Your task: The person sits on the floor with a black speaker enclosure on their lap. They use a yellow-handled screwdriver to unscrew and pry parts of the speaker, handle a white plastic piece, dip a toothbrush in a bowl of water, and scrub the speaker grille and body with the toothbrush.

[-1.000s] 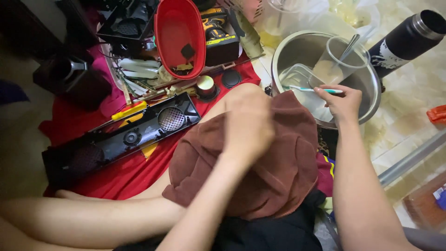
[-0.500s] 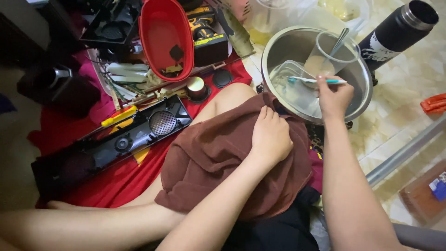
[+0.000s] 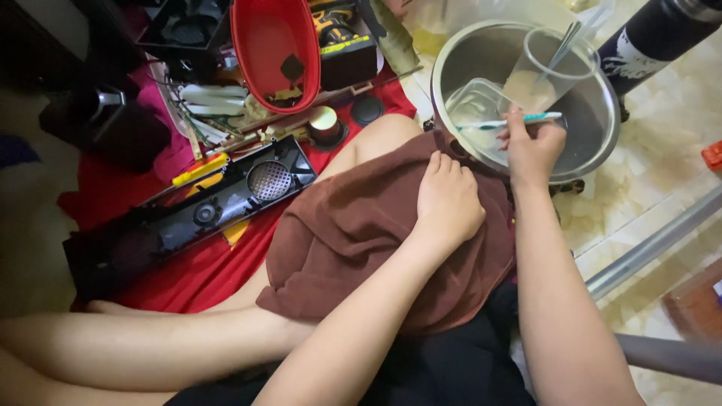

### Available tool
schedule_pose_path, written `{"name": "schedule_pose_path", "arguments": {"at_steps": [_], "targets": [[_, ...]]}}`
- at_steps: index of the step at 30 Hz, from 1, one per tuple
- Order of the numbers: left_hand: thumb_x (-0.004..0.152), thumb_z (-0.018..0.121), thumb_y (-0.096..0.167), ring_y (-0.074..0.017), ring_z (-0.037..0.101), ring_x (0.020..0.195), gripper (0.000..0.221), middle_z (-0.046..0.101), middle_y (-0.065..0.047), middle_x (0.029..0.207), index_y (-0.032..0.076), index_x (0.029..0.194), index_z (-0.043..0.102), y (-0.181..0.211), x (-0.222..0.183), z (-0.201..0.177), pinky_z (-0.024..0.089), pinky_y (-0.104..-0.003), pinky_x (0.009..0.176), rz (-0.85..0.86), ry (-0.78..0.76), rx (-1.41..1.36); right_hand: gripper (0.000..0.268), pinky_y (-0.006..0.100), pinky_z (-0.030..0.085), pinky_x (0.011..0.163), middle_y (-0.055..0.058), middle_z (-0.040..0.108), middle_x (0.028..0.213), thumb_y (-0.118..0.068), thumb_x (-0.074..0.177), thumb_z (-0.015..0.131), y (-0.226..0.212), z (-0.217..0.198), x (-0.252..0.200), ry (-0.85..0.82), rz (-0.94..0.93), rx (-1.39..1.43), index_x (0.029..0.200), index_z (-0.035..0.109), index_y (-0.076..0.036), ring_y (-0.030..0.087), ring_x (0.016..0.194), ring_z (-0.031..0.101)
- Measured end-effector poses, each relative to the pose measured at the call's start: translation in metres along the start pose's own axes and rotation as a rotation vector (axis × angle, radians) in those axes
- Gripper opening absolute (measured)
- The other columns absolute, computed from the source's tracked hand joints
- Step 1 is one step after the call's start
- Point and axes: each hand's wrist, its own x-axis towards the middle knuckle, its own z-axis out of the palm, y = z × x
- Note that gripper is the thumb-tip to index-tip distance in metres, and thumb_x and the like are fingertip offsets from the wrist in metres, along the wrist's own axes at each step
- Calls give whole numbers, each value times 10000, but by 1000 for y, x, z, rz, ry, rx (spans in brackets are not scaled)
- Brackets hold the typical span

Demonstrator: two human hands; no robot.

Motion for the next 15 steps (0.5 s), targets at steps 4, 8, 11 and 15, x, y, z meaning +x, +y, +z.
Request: {"name": "schedule_pose_path", "arguments": {"at_steps": [4,8,11,15], "targets": [[738,410,242,-263,421,1187,446,564,-145,1142,10,1089,559,1,1,1,120,-384,1090,10,-1,38,119,221,437,373,81,551,494,-82,847,620,-1,-1,4,112,-48,46,745,668,-43,101,376,523],[723,414,230,-258,451,1158,431,586,-138,1098,7,1060,564,1,-2,-1,136,-381,1084,5,45,20,153,208,420,370,67,520,485,-96,863,596,-1,-1,5,72,35,110,732,649,-37,89,360,483],[721,420,217,-265,473,1132,407,602,-143,1055,6,1040,558,0,-4,2,151,-386,1077,9,101,0,160,202,420,374,65,511,485,-106,870,595,1,-2,6,67,59,124,734,645,-40,87,364,478],[714,437,234,-275,478,1114,391,606,-148,1038,15,1018,549,-1,-4,3,152,-393,1074,30,115,5,138,209,415,359,84,506,491,-78,854,592,-1,-1,5,101,37,156,737,631,-16,93,363,480]]}}
